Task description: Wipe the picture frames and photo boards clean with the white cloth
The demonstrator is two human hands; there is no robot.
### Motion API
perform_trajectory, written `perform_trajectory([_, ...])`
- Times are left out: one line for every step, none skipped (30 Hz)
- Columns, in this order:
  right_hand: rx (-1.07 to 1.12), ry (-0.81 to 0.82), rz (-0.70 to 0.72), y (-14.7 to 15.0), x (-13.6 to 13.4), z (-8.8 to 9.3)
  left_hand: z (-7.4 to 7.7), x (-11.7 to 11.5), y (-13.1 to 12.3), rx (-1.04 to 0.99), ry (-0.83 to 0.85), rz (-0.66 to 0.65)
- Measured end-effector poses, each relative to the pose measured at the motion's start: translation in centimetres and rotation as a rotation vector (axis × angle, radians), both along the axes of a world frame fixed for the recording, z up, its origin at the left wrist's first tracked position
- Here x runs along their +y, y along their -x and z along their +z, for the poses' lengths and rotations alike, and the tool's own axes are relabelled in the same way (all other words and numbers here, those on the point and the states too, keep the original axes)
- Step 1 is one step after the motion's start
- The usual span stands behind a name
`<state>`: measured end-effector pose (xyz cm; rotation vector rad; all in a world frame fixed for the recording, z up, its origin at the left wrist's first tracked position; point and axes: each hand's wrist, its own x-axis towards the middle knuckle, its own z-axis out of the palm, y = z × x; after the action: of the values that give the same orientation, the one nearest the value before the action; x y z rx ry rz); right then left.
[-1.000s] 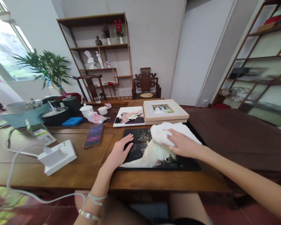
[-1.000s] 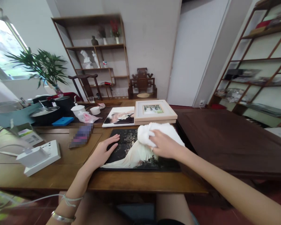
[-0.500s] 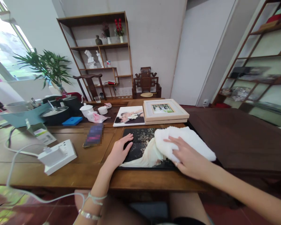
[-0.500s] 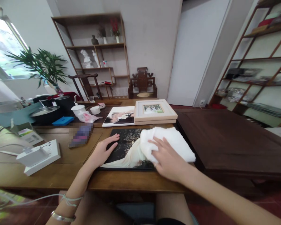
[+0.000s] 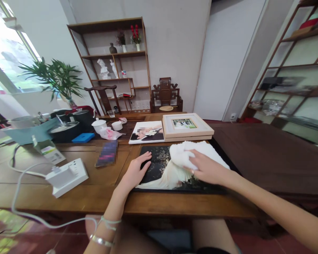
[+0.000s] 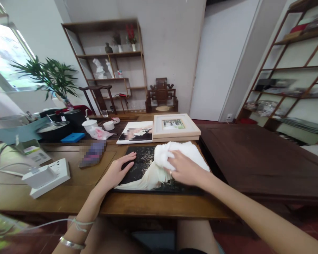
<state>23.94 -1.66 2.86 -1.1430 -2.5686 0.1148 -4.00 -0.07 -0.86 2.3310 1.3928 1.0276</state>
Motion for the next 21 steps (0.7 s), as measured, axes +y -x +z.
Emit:
perform_trajectory([-0.006,-0.004,-0.015,0.0,1.5,0.0,0.0,0.0,0.0,-0.003,0.0,-0.001])
perform_trajectory([-0.013,-0.007,-0.031,0.0,2.8,0.0,0.0,0.0,0.0,-0.006,0.001,0.0])
perform_trajectory([-0.022,-0.011,-0.047,0.0,3.8,-0.1,0.0,0.0,0.0,-0.009,0.001,0.002])
perform_trajectory([-0.03,-0.015,-0.061,0.0,4.6,-0.2,0.0,0.0,0.0,-0.01,0.002,0.004])
perform_trajectory([-0.038,-0.019,-0.07,0.1,4.9,-0.3,0.0,-0.1,0.0,-0.01,0.003,0.007])
perform_trajectory([-0.045,-0.022,-0.072,0.4,5.0,-0.3,0.0,-0.1,0.0,-0.01,0.004,0.01])
perform_trajectory([-0.056,-0.026,-0.064,0.7,4.6,-0.4,0.0,-0.1,-0.1,-0.01,0.006,0.013])
perform_trajectory([-0.07,-0.03,-0.052,1.0,3.9,-0.5,0.0,-0.1,-0.1,-0.01,0.007,0.017])
perform_trajectory([-0.084,-0.035,-0.038,1.5,2.8,-0.6,0.0,-0.1,-0.1,-0.01,0.01,0.019])
perform_trajectory([-0.099,-0.037,-0.019,2.0,1.5,-0.6,-0.1,-0.1,-0.1,-0.011,0.012,0.021])
perform_trajectory([-0.113,-0.036,-0.003,2.4,0.0,-0.7,-0.1,-0.1,-0.1,-0.011,0.016,0.023])
perform_trajectory([-0.118,-0.026,0.008,2.9,-1.6,-0.8,-0.1,-0.1,-0.1,-0.01,0.019,0.024])
perform_trajectory([-0.126,-0.009,0.029,3.3,-3.3,-0.9,-0.1,-0.1,-0.1,-0.006,0.023,0.024])
perform_trajectory([-0.127,0.01,0.048,3.6,-4.9,-0.9,-0.1,0.0,-0.1,-0.001,0.025,0.025])
perform_trajectory([-0.122,0.027,0.072,3.8,-6.4,-1.0,-0.1,0.0,-0.1,0.003,0.026,0.027])
perform_trajectory([-0.118,0.05,0.102,3.9,-7.7,-1.0,-0.1,0.0,-0.1,0.007,0.024,0.028])
perform_trajectory([-0.114,0.07,0.132,3.9,-8.7,-0.9,-0.1,0.0,-0.2,0.009,0.021,0.028])
perform_trajectory([-0.109,0.087,0.16,3.9,-9.4,-0.9,-0.1,0.0,-0.2,0.011,0.017,0.027])
perform_trajectory([-0.1,0.099,0.18,3.8,-9.8,-0.8,-0.1,0.0,-0.2,0.011,0.014,0.025])
perform_trajectory([-0.084,0.105,0.191,3.7,-9.8,-0.7,-0.1,0.0,-0.2,0.012,0.011,0.023])
perform_trajectory([-0.062,0.107,0.188,3.5,-9.4,-0.6,-0.1,0.0,-0.2,0.015,0.011,0.021])
